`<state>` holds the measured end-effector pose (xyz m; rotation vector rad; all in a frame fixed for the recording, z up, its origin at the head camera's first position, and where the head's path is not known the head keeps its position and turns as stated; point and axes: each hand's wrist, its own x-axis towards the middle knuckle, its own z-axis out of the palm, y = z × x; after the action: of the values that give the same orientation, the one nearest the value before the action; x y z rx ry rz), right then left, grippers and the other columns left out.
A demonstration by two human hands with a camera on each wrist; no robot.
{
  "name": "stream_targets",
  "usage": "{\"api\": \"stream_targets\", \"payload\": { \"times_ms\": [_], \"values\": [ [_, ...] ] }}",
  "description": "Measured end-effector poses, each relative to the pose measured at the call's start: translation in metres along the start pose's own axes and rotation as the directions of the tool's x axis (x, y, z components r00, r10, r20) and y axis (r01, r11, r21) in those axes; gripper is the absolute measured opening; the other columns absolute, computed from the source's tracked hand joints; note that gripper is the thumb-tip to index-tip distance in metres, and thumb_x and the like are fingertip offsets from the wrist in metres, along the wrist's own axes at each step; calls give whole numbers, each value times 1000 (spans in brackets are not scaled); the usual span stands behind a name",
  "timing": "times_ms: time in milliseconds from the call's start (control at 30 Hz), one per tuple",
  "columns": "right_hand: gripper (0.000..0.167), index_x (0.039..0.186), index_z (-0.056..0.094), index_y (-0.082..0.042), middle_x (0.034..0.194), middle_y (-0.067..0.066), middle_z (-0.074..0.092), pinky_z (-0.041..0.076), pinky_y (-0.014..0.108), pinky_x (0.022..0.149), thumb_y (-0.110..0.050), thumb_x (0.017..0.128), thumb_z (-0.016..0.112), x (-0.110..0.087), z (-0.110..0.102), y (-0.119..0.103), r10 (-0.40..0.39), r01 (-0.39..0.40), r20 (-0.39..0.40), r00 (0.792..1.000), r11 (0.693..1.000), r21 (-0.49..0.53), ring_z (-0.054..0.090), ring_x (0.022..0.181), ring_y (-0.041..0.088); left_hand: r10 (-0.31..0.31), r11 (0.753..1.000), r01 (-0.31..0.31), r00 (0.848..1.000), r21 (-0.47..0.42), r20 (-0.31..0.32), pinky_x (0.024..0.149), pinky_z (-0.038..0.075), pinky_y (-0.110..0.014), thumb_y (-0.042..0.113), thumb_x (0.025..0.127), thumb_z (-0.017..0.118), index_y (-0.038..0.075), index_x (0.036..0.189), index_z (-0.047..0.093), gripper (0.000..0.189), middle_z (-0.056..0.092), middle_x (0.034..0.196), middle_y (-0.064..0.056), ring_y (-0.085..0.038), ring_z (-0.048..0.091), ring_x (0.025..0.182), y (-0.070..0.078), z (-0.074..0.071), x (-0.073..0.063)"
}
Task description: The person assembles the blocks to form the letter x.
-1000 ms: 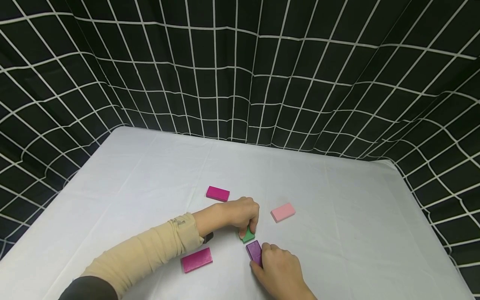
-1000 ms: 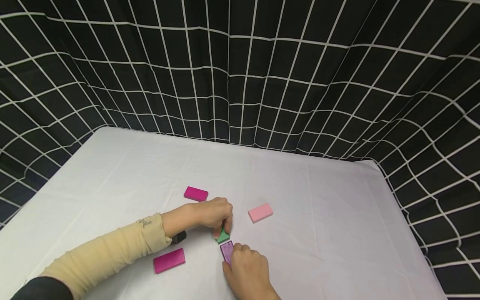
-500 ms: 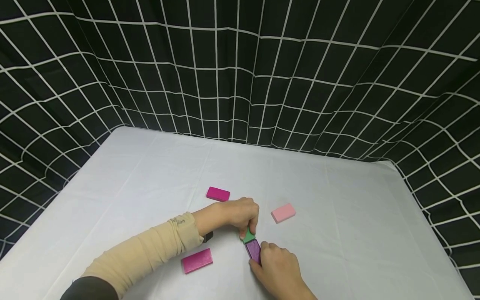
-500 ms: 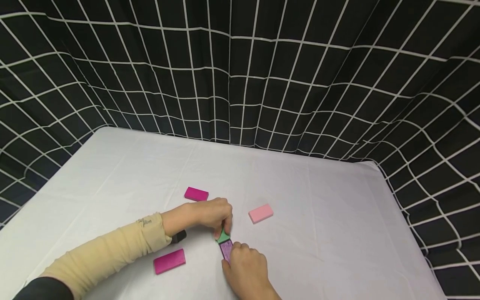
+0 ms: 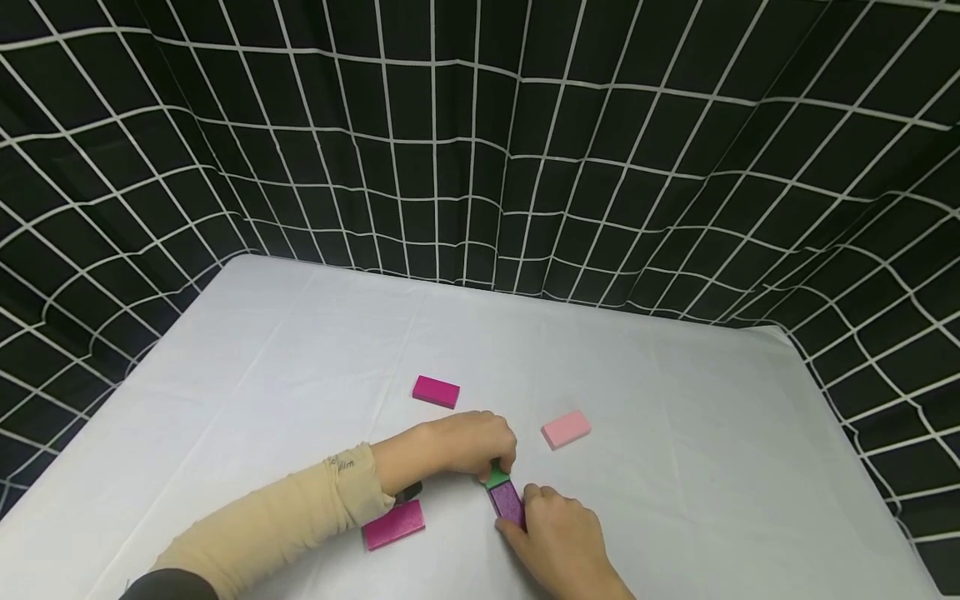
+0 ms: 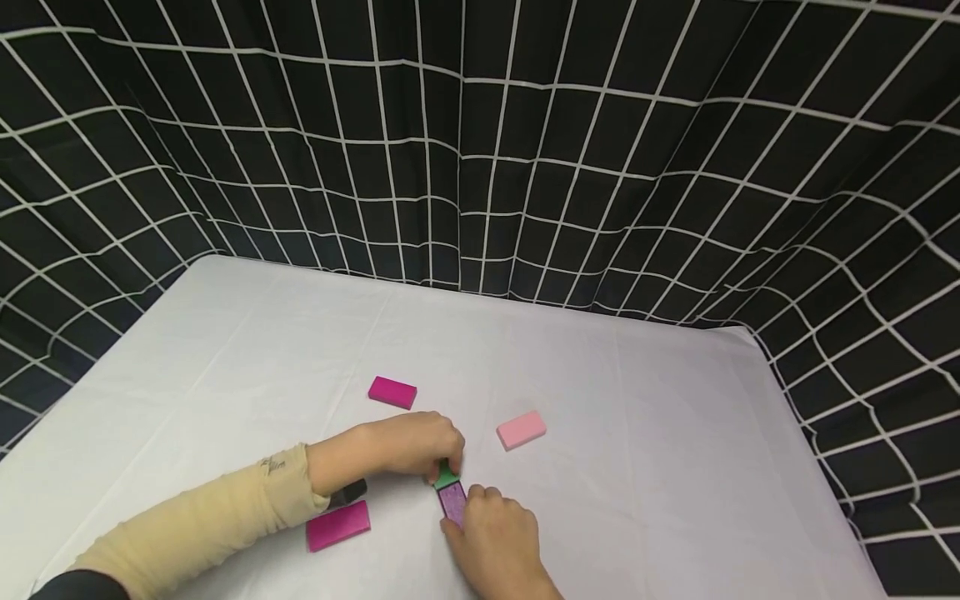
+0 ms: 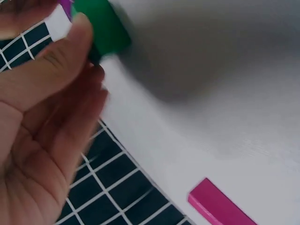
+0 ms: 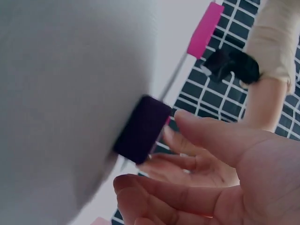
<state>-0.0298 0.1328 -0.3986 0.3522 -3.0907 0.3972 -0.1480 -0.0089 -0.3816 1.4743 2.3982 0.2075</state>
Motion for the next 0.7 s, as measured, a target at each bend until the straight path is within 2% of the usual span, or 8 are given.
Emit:
{"api": "stream_targets", "payload": {
  "times_ms": [67, 200, 367, 500, 600, 700],
  "values": [
    [43, 63, 43, -13, 56, -6, 34, 26, 24, 40, -33, 79, 78, -2, -3, 3, 16, -16, 3, 1000, 1000, -2, 30, 47, 8, 20, 994, -18, 1000, 109, -18, 70, 47, -13, 9, 75, 82, 17, 91, 78, 19, 70, 87, 12, 0, 61, 79, 5, 0, -2],
    [39, 67, 49, -12, 57, -5, 38, 30, 27, 40, -35, 80, 77, -5, -12, 9, 46, -46, 5, 999, 999, -6, 34, 47, 11, 43, 955, -28, 998, 294, -45, 59, 42, -13, 10, 77, 81, 23, 77, 75, 15, 62, 76, 16, 1, 49, 68, 12, 0, -3],
    [34, 82, 65, -6, 65, -2, 57, 39, 33, 43, -37, 77, 79, -11, -21, 17, 55, -56, -45, 997, 998, -20, 51, 49, 20, 34, 920, -12, 998, 393, -50, 54, 38, -15, 11, 76, 81, 28, 74, 74, 19, 58, 74, 15, -3, 46, 68, 17, -1, -3],
    [33, 86, 68, -7, 68, -1, 60, 41, 34, 43, -36, 76, 80, -13, -25, 20, 62, -63, -48, 997, 998, -27, 54, 51, 21, 42, 898, -7, 997, 440, -70, 52, 39, -17, 12, 77, 80, 29, 76, 74, 18, 59, 76, 14, -5, 46, 69, 18, -1, -5],
    [29, 87, 69, -6, 68, -1, 59, 41, 32, 43, -31, 76, 80, -12, -28, 21, 50, -51, -40, 998, 998, -23, 53, 50, 19, 50, 911, -4, 994, 413, -100, 53, 39, -17, 17, 76, 81, 28, 83, 74, 15, 59, 81, 15, -5, 47, 72, 18, -4, -11],
    [25, 88, 70, -6, 71, -2, 61, 44, 30, 44, -24, 75, 82, -9, -31, 23, -17, 15, -71, 997, 1000, -21, 58, 54, 18, 53, 949, 3, 984, 315, -170, 57, 40, -15, 23, 77, 82, 25, 93, 76, 17, 63, 88, 14, -5, 51, 77, 15, -6, -23]
  ]
}}
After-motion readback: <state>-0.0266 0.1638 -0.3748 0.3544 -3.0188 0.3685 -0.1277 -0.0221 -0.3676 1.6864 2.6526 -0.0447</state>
